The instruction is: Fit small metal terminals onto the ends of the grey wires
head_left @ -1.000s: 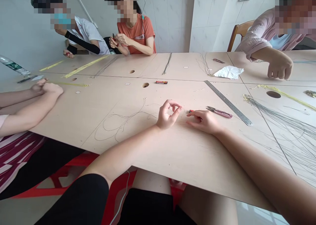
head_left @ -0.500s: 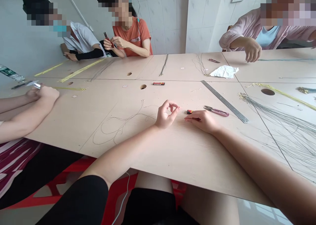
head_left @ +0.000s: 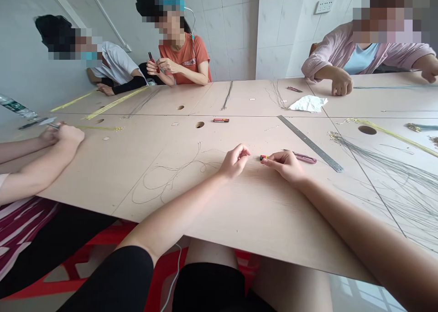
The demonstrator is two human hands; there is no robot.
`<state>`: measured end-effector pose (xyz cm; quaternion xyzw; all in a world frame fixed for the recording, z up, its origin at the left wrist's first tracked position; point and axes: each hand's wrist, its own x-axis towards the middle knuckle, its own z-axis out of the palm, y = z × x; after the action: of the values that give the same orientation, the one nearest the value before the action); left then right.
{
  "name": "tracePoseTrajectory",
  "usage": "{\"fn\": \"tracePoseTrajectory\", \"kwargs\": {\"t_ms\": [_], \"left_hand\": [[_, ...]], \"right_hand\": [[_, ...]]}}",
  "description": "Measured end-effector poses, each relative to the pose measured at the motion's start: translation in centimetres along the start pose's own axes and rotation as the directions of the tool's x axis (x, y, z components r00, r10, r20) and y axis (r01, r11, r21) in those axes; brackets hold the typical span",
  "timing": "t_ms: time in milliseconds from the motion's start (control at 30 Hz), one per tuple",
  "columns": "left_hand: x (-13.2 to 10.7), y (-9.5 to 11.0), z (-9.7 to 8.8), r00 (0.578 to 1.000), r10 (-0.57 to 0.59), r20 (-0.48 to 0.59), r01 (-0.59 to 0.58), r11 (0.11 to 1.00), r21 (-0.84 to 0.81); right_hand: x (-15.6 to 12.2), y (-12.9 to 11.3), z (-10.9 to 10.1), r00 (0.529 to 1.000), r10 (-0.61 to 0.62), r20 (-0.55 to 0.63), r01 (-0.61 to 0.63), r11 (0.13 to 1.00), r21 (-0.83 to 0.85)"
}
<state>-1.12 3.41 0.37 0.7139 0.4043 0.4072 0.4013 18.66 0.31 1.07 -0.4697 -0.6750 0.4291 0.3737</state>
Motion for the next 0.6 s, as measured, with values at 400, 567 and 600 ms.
{"fn": "tracePoseTrajectory", "kwargs": {"t_ms": [400, 567, 600], "left_hand": [[-0.33, 0.17, -0.12, 0.919, 0.380, 0.103, -0.388, 0.829, 0.404], [-0.69, 0.21, 0.19, 0.904, 0.351, 0.244, -0.394, 0.905, 0.160], [-0.73, 0.15, 0.21, 0.907, 0.317, 0.276, -0.357, 0.927, 0.111]], "right_hand": [[0.24, 0.48, 0.24, 0.994, -0.104, 0.018, 0.105, 0.993, -0.058], [0.25, 0.72, 0.18, 0.992, -0.112, 0.050, 0.115, 0.992, -0.052], [0.24, 0.72, 0.14, 0.993, -0.109, 0.048, 0.111, 0.993, -0.047]]}}
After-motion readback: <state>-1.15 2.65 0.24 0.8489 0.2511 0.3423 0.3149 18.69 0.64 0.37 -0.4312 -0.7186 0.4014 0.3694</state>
